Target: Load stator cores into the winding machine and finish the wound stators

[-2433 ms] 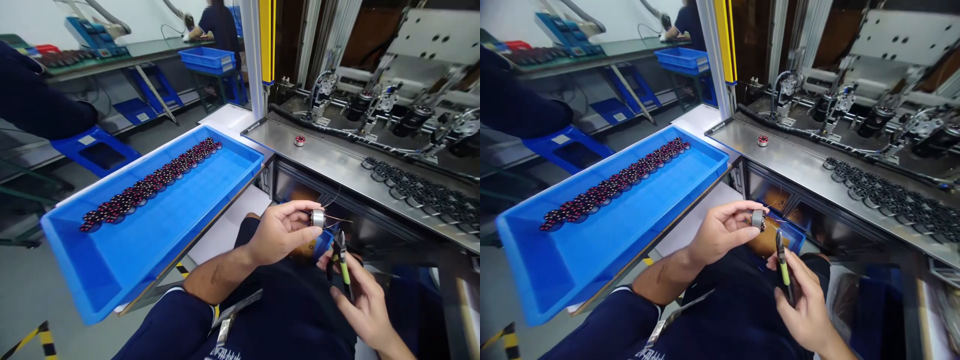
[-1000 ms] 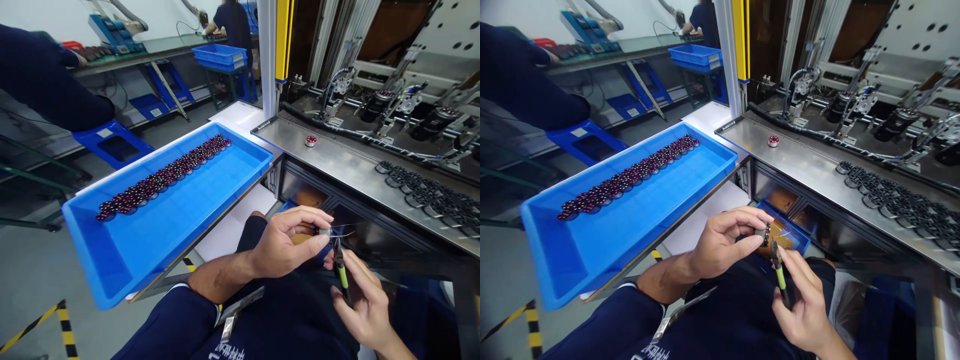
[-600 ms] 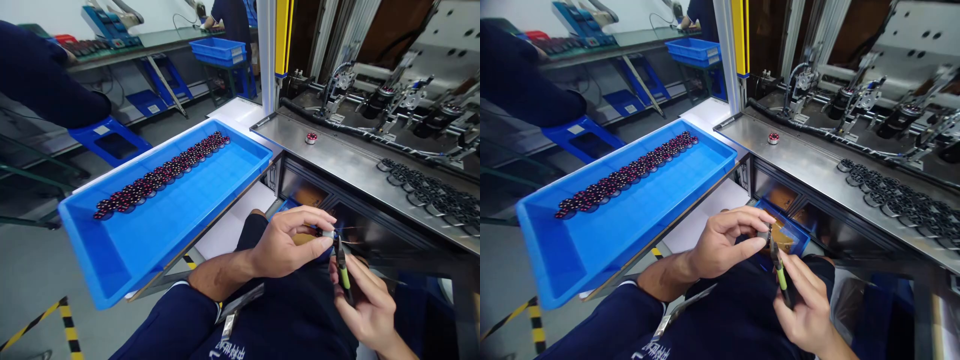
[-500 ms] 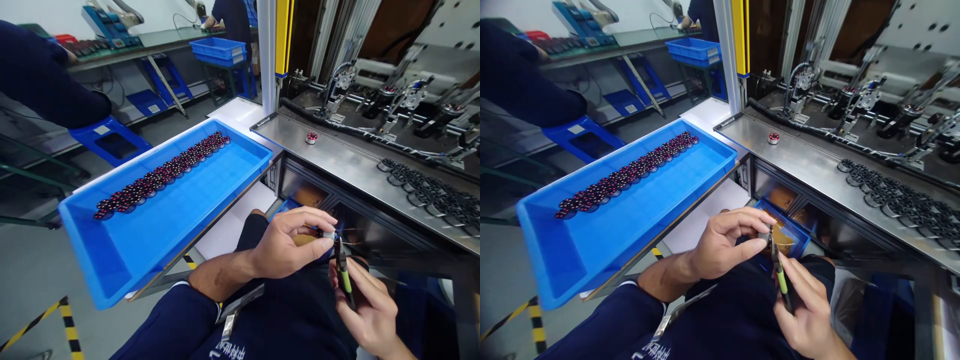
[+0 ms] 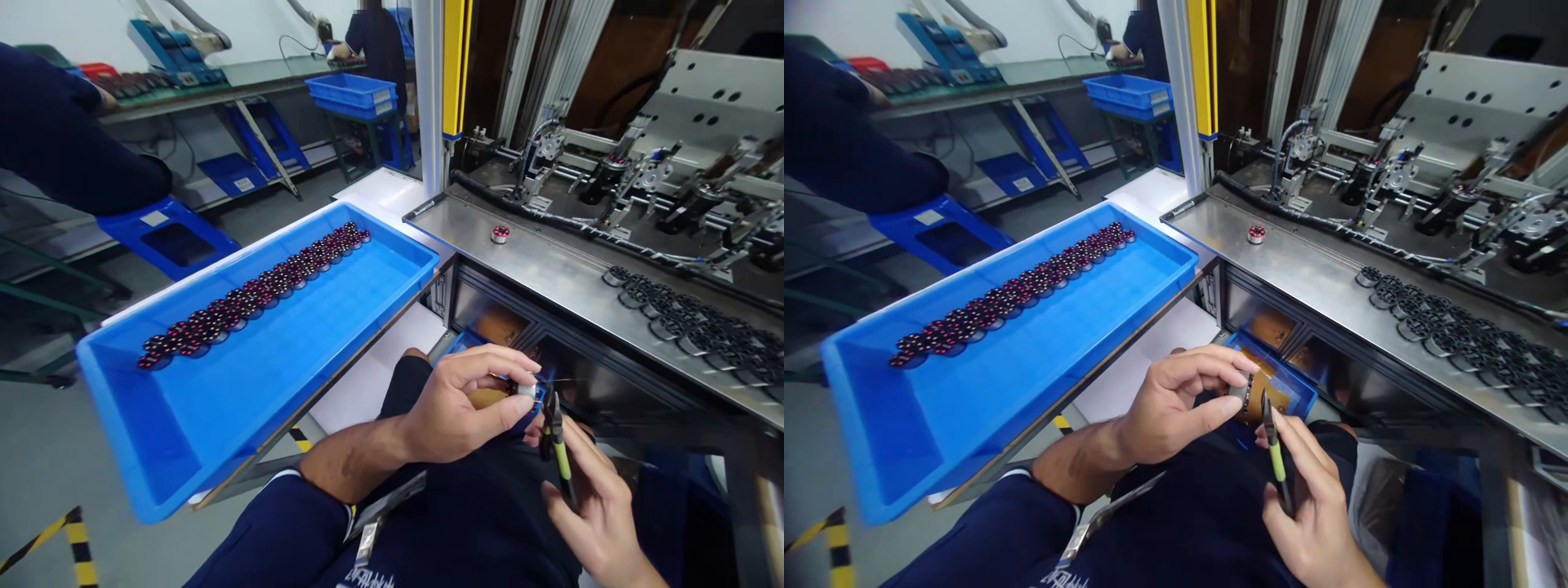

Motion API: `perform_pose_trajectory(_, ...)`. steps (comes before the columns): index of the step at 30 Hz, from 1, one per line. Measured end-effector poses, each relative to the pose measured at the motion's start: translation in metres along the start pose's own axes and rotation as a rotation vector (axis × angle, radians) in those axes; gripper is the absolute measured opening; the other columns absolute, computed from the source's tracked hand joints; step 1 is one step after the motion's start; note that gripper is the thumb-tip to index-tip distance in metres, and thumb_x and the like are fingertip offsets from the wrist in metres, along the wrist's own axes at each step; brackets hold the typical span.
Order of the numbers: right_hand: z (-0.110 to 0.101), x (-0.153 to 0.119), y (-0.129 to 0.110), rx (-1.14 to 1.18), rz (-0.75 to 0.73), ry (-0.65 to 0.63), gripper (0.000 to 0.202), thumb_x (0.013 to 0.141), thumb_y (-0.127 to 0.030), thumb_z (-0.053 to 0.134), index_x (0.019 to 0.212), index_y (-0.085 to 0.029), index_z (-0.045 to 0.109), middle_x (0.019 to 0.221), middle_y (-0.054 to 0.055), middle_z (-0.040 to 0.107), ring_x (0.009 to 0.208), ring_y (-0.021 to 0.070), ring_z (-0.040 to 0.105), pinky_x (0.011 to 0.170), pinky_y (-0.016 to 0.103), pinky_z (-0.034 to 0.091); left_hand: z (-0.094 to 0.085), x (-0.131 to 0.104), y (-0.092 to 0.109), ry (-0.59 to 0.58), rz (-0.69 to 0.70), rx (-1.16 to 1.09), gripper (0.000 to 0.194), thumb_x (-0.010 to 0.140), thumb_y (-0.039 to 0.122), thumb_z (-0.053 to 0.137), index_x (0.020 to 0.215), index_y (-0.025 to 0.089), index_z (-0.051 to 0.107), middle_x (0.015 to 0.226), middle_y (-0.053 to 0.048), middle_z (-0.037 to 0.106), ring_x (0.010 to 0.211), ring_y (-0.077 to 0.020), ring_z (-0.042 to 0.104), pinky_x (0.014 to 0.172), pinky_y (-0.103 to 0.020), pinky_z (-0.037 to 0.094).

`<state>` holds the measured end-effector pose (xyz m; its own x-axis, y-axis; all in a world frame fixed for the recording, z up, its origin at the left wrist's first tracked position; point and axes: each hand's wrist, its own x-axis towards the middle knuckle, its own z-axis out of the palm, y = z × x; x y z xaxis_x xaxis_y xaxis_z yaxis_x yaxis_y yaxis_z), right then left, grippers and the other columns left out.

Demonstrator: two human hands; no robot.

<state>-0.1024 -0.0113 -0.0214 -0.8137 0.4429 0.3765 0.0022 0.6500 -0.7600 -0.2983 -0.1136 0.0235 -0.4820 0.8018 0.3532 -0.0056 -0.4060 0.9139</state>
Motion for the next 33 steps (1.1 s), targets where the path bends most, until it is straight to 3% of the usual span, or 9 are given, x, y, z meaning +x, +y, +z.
perform_pose_trajectory(5,0.002,-0.002,0.002,-0.051,-0.023,-0.008,0.072,0.083,-0.006,0.054,0.150,-0.030,0.043,0.134,0.007,0.061,0.113,0.0247,0.068,0.098,0.035,0.058,0.000,0.000,0.003,-0.003,0.031,0.050,0.016,0.080,0.013,0.074,0.096,0.014,0.075,0.109,-0.014,0.073,0.101,-0.0214,0.072,0.085,-0.029,0.062)
perform_pose_trajectory(10,0.003,0.003,-0.002,-0.022,-0.045,-0.007,0.073,0.082,-0.005,0.054,0.150,-0.031,0.043,0.131,0.007,0.062,0.110,0.0251,0.069,0.091,0.033,0.061,-0.001,-0.001,0.007,-0.005,0.037,0.119,0.013,0.079,0.015,0.074,0.092,0.014,0.075,0.107,-0.014,0.075,0.098,-0.0216,0.073,0.090,-0.033,0.060)
perform_pose_trajectory(17,-0.001,0.003,-0.002,-0.047,-0.060,0.027,0.067,0.081,-0.008,0.059,0.145,-0.029,0.052,0.103,0.005,0.072,0.091,0.0210,0.072,0.084,0.030,0.061,-0.002,0.000,0.006,-0.032,0.045,0.112,0.013,0.080,0.014,0.074,0.093,0.013,0.075,0.108,-0.014,0.075,0.097,-0.0206,0.073,0.090,-0.032,0.060)
perform_pose_trajectory(22,-0.004,0.003,-0.004,0.109,0.069,0.049,0.061,0.084,-0.009,0.059,0.141,-0.033,0.055,0.093,0.002,0.071,0.070,0.0134,0.069,0.068,0.021,0.061,-0.006,0.000,0.001,-0.046,0.069,0.133,0.014,0.081,0.014,0.073,0.094,0.015,0.074,0.111,-0.013,0.073,0.103,-0.0214,0.071,0.093,-0.033,0.059)
perform_pose_trajectory(24,-0.006,0.002,-0.003,0.169,0.124,0.062,0.059,0.086,-0.010,0.060,0.140,-0.032,0.056,0.094,0.003,0.071,0.069,0.0130,0.069,0.068,0.021,0.061,-0.008,0.000,-0.005,-0.058,0.092,0.109,0.026,0.078,0.015,0.076,0.104,0.017,0.071,0.121,-0.013,0.067,0.106,-0.0219,0.069,0.091,-0.032,0.060)
perform_pose_trajectory(27,-0.011,-0.002,-0.003,0.201,0.173,0.073,0.056,0.086,-0.011,0.063,0.138,-0.031,0.059,0.095,0.004,0.073,0.071,0.0140,0.072,0.071,0.020,0.061,-0.012,0.001,-0.017,-0.085,0.166,0.069,0.060,0.071,0.015,0.082,0.126,0.023,0.061,0.132,-0.012,0.057,0.102,-0.0197,0.069,0.090,-0.032,0.062)
perform_pose_trajectory(29,-0.014,-0.004,-0.004,0.209,0.188,0.092,0.054,0.085,-0.012,0.064,0.136,-0.030,0.061,0.094,0.005,0.074,0.070,0.0144,0.072,0.070,0.020,0.061,-0.015,0.004,-0.024,-0.102,0.258,0.110,0.071,0.069,0.014,0.083,0.134,0.025,0.056,0.132,-0.012,0.055,0.104,-0.0200,0.069,0.092,-0.033,0.061)
perform_pose_trajectory(33,-0.024,-0.006,-0.013,0.203,0.241,0.118,0.047,0.083,-0.018,0.069,0.130,-0.024,0.067,0.091,0.006,0.076,0.066,0.0162,0.072,0.069,0.021,0.062,-0.019,0.009,-0.024,-0.131,0.505,0.350,0.058,0.068,0.013,0.083,0.123,0.020,0.065,0.122,-0.012,0.062,0.110,-0.0237,0.067,0.097,-0.036,0.058)
